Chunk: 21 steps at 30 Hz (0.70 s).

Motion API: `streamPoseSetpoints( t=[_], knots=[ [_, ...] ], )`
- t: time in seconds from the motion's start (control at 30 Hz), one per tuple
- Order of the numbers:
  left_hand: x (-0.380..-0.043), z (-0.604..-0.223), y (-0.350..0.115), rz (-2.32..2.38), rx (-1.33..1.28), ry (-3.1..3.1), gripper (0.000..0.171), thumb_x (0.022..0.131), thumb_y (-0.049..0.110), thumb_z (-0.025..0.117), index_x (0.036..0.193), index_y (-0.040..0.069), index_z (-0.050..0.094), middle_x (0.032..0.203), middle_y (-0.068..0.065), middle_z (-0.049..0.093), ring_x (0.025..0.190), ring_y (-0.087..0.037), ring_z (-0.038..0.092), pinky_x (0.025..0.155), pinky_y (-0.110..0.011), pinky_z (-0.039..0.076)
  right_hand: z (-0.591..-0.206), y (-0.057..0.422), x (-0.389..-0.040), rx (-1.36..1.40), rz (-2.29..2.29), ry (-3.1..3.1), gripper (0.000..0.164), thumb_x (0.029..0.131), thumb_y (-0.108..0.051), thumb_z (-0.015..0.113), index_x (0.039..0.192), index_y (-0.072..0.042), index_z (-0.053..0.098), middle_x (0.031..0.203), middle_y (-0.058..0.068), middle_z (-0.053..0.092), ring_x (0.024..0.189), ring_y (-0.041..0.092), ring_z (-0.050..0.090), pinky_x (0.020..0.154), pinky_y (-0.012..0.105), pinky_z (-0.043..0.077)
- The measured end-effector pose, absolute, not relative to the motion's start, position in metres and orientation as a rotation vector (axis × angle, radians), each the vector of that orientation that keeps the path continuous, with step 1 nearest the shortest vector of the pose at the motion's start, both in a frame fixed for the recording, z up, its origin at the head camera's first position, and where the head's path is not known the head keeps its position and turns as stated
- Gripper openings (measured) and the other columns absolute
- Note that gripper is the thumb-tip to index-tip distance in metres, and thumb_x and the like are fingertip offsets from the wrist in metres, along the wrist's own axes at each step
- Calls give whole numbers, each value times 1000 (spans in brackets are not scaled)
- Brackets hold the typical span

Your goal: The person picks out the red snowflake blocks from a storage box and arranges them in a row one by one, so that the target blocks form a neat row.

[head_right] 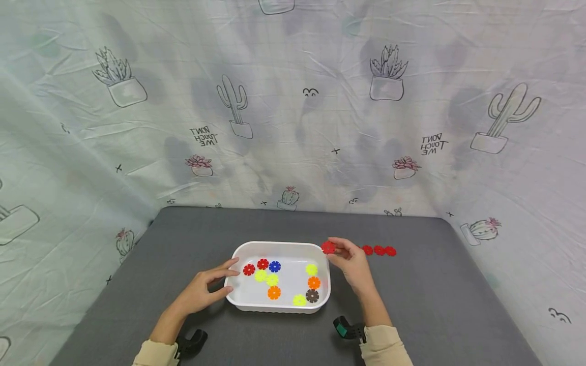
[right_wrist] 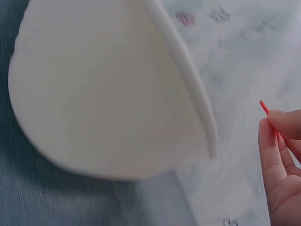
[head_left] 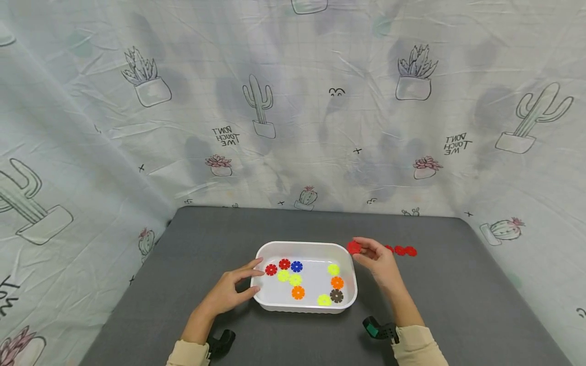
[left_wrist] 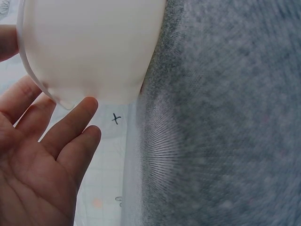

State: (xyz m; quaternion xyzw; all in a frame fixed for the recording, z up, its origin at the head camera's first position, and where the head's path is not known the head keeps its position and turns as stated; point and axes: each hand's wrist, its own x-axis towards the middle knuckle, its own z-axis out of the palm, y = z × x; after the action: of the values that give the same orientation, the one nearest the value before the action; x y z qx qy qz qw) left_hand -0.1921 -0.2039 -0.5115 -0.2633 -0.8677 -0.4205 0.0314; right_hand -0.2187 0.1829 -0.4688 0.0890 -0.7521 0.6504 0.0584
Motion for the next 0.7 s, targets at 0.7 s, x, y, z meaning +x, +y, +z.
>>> streamPoseSetpoints(
  t=[0.7],
  knots=[
    [-190,-510,-203,-1306,-800,-2686,36,86,24,68,119,11,66,146,0,45,134,-29,43,101,-56,40,-526,258,-232,-221,2159,-1903,47,85,2,66,129,10,50,93,-15,66,85,-3,62,72,11,50]
  ],
)
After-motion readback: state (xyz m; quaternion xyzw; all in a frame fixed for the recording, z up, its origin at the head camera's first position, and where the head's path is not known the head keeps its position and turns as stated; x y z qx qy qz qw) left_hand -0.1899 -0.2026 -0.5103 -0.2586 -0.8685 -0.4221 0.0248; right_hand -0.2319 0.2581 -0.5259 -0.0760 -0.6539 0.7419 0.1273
